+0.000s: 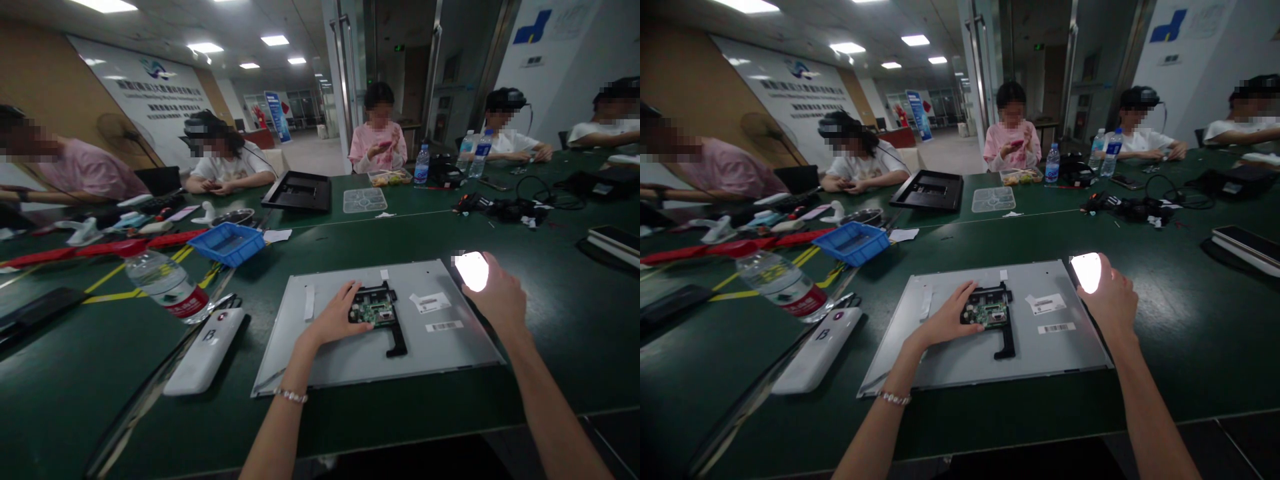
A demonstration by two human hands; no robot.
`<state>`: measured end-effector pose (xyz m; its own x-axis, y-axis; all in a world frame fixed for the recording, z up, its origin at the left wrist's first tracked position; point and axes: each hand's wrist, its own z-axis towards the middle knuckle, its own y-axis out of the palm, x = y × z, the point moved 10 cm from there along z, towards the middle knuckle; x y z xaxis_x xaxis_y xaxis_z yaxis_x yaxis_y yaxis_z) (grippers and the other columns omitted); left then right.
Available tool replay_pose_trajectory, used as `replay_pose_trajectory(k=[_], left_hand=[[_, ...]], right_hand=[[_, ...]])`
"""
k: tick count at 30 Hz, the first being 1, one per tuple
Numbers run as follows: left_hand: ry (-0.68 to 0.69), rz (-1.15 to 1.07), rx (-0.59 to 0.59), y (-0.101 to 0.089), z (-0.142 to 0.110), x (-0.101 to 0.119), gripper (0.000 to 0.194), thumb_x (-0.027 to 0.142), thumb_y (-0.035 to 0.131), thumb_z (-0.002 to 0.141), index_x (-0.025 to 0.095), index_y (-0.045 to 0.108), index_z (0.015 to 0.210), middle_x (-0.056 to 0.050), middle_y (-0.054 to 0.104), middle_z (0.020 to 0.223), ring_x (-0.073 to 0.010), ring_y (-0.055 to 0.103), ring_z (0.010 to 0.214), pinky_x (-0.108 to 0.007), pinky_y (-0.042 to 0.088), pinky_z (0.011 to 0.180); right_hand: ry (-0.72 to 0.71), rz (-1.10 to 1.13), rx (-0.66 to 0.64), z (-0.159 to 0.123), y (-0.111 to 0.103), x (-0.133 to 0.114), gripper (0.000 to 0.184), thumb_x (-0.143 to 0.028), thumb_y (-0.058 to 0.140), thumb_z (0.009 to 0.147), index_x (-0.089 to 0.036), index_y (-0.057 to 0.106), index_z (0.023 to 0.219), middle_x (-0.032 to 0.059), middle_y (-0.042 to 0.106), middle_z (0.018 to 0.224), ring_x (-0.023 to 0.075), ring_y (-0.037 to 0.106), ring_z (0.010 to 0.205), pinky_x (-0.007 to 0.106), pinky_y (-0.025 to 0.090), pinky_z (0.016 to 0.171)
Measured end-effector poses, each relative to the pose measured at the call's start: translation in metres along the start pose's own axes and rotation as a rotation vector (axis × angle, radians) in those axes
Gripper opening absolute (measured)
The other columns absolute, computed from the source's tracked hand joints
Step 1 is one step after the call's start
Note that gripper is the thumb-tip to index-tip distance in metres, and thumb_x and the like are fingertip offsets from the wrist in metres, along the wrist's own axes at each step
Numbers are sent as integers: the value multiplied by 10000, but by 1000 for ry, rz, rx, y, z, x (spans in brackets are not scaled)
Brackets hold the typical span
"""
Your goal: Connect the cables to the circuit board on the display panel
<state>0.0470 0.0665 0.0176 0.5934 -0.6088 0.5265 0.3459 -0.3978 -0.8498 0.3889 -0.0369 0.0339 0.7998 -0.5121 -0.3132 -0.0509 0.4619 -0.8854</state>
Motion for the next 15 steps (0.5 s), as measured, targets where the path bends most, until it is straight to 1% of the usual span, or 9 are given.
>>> replay_pose_trajectory(k=[5,9,15], left_hand=[[3,5,-9,1,0,0,976,635,583,716,262,91,1472,-64,88,1542,-312,190,1385,-458,232,1125],[18,12,2,1,1,1,967,618,592,717,246,114,1470,-65,105,1538,-301,200,1384,-439,223,1134],[4,-1,-6,0,0,3,973,630,586,710,249,115,1472,-66,110,1537,-317,202,1381,-464,233,1126]], right_hand=[[39,-37,-102,3,19,13,813,-517,548,708,-232,250,1409,175,590,1095,395,554,948,454,428,687],[54,-65,-168,4,34,22,837,-550,549,694,-212,265,1405,187,607,1057,398,573,925,446,437,666],[52,-70,-202,2,43,29,843,-577,536,701,-172,286,1397,196,617,1040,383,593,918,438,447,666]])
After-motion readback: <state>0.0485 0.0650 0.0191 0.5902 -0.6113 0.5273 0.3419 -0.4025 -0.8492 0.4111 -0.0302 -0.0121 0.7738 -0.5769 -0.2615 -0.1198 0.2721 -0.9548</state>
